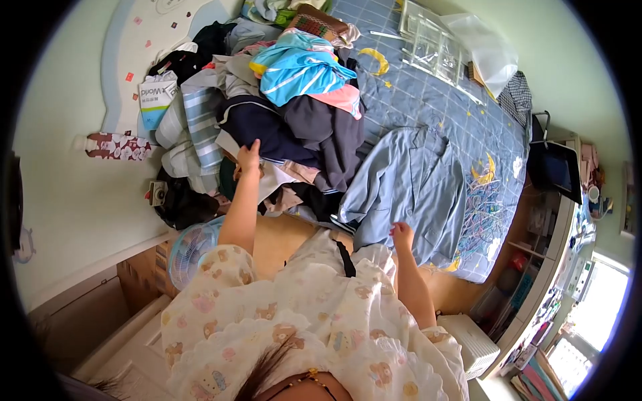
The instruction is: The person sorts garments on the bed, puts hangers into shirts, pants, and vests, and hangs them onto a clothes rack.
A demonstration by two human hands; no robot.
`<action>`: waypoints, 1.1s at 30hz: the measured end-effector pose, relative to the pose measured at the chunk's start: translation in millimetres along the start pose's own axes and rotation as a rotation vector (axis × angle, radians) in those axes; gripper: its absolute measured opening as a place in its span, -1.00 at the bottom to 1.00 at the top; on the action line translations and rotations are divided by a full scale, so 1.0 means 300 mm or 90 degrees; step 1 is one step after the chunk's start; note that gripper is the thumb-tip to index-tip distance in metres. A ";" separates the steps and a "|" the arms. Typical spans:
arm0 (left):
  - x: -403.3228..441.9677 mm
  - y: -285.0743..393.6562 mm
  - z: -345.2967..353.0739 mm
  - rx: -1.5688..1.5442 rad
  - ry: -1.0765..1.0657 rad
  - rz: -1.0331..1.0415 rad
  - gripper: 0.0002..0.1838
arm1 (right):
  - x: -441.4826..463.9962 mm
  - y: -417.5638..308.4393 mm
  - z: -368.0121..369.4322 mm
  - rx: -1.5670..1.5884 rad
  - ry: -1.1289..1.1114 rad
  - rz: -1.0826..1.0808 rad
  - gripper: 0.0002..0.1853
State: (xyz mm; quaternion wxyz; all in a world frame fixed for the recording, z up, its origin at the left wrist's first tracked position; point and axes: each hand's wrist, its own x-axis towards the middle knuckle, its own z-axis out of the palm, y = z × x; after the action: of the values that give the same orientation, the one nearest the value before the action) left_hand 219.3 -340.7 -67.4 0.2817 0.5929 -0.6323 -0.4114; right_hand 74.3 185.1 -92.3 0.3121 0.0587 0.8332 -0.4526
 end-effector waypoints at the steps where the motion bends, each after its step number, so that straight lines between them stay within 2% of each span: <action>1: -0.051 0.034 -0.017 0.009 -0.018 0.016 -0.57 | 0.008 -0.108 0.048 -0.062 -0.011 -0.041 -0.81; 2: -0.110 0.066 -0.041 0.019 -0.035 0.032 -0.58 | 0.050 -0.153 0.105 0.010 -0.054 -0.061 -0.81; 4: -0.199 0.042 -0.041 -0.202 -0.097 0.044 -0.60 | 0.105 -0.296 0.229 -0.019 -0.126 -0.086 -0.80; 6: -0.292 0.116 -0.094 -0.135 -0.128 -0.021 -0.64 | 0.108 -0.461 0.386 0.055 -0.228 -0.063 -0.77; 8: -0.359 0.135 -0.108 -0.303 -0.130 0.031 -0.66 | 0.093 -0.585 0.547 0.114 -0.330 -0.115 -0.74; 9: -0.386 0.166 -0.122 -0.316 -0.116 0.034 -0.68 | 0.061 -0.682 0.618 0.069 -0.354 -0.079 -0.66; 10: -0.389 0.136 -0.130 -0.251 -0.118 0.077 -0.68 | 0.018 -0.765 0.680 0.053 -0.363 -0.067 -0.48; 12: -0.417 0.150 -0.141 -0.271 -0.135 0.076 -0.69 | -0.108 -0.947 0.753 0.174 -0.394 0.074 -0.08; 14: -0.470 0.199 -0.174 -0.204 -0.178 0.089 -0.69 | -0.206 -1.084 0.791 0.252 -0.376 0.168 0.03; 16: -0.535 0.317 -0.251 -0.028 -0.214 0.138 -0.71 | -0.146 -1.034 0.907 0.277 -0.321 0.121 -0.15; 17: -0.555 0.326 -0.262 -0.044 -0.185 0.186 -0.67 | -0.101 -0.979 0.948 0.279 -0.373 0.044 -0.36; 20: -0.564 0.305 -0.312 -0.014 -0.225 0.201 -0.67 | -0.138 -1.001 0.907 0.221 -0.318 0.009 -0.54; 21: -0.569 0.266 -0.311 -0.064 -0.285 0.176 -0.74 | -0.115 -0.983 0.898 0.200 -0.311 -0.030 -0.57; 24: -0.631 0.247 -0.304 -0.499 -0.347 -0.051 -0.76 | -0.175 -1.076 0.782 0.254 -0.335 -0.095 -0.57; 25: -0.611 0.178 -0.316 -0.414 -0.401 -0.045 -0.70 | -0.169 -1.086 0.777 0.258 -0.317 -0.136 -0.64; 28: -0.613 0.092 -0.300 -0.371 -0.397 -0.068 -0.52 | -0.208 -1.154 0.743 0.136 -0.288 -0.182 -0.63; 29: -0.610 0.067 -0.282 -0.253 -0.421 -0.001 -0.24 | -0.214 -1.148 0.745 0.184 -0.306 -0.216 -0.66; 32: -0.602 0.105 -0.269 -0.174 -0.431 0.021 -0.08 | -0.233 -1.164 0.766 0.191 -0.306 -0.372 -0.72; 33: -0.585 0.050 -0.227 -0.229 -0.438 0.024 0.03 | -0.240 -1.181 0.778 0.240 -0.316 -0.407 -0.75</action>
State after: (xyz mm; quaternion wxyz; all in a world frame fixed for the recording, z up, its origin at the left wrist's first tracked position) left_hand 293.4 -181.8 2.7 0.1603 0.3495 -0.6187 -0.6852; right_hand 106.2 -193.0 111.0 0.3308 -0.2567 0.6121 -0.6708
